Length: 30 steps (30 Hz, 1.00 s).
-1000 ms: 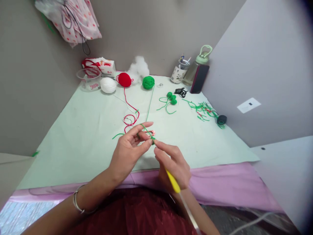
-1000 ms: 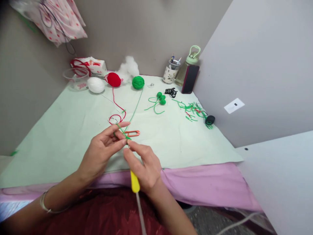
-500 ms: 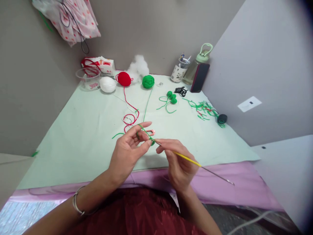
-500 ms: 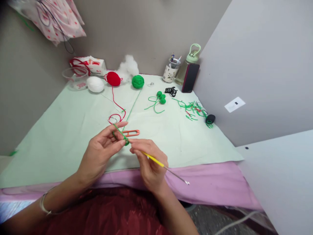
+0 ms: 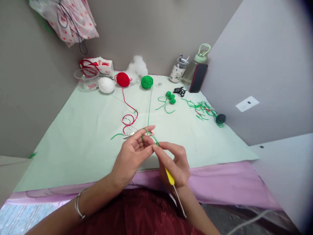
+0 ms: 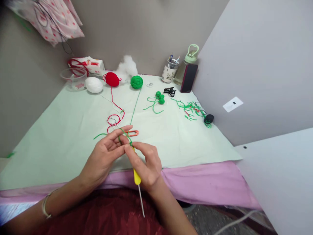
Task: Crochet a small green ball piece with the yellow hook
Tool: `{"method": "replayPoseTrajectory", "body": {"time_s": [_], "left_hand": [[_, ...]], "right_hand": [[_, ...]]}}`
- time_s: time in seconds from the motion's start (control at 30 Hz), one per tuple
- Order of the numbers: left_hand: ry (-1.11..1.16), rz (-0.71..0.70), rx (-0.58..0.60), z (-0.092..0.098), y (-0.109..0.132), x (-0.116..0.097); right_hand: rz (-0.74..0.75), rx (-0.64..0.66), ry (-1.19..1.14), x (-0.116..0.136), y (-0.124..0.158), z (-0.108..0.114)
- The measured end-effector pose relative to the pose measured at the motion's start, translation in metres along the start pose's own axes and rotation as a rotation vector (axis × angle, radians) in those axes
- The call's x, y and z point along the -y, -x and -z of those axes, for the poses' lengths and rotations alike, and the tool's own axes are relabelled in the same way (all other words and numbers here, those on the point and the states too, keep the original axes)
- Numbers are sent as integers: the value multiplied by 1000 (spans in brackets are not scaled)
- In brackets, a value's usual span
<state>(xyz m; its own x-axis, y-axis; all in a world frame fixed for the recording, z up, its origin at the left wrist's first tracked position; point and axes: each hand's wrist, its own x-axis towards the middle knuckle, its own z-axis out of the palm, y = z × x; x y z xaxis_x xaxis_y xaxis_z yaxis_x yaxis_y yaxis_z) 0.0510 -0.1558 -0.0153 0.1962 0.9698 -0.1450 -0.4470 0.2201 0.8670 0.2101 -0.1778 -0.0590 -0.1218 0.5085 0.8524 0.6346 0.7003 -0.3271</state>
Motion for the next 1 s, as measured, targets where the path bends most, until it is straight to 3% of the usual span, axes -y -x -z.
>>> {"method": "replayPoseTrajectory", "body": {"time_s": [0.13,0.2,0.3,0.43,0.57,0.77,1.0], "left_hand": [[157,220,81,0,-1,-4],[168,242,90,4,-2,-6],[36,107,53,9,-3,-6],[-217,-96,23,12,-2,-9],[-276,-131,28,8,0,-10],[-145,-18,82,3,0,-4],[50,74,130,4,-3,-3]], "right_hand": [[-84,-48,-117,1,-2,-1],[-174,-30,-268,2,-10,3],[-343,-15,-457,4,-20,11],[-557,-94,-639,6,-24,18],[-669,-94,-804,5,-24,14],[-622,-41,-754,2,-24,0],[-527,-60,-621,8,-24,4]]}}
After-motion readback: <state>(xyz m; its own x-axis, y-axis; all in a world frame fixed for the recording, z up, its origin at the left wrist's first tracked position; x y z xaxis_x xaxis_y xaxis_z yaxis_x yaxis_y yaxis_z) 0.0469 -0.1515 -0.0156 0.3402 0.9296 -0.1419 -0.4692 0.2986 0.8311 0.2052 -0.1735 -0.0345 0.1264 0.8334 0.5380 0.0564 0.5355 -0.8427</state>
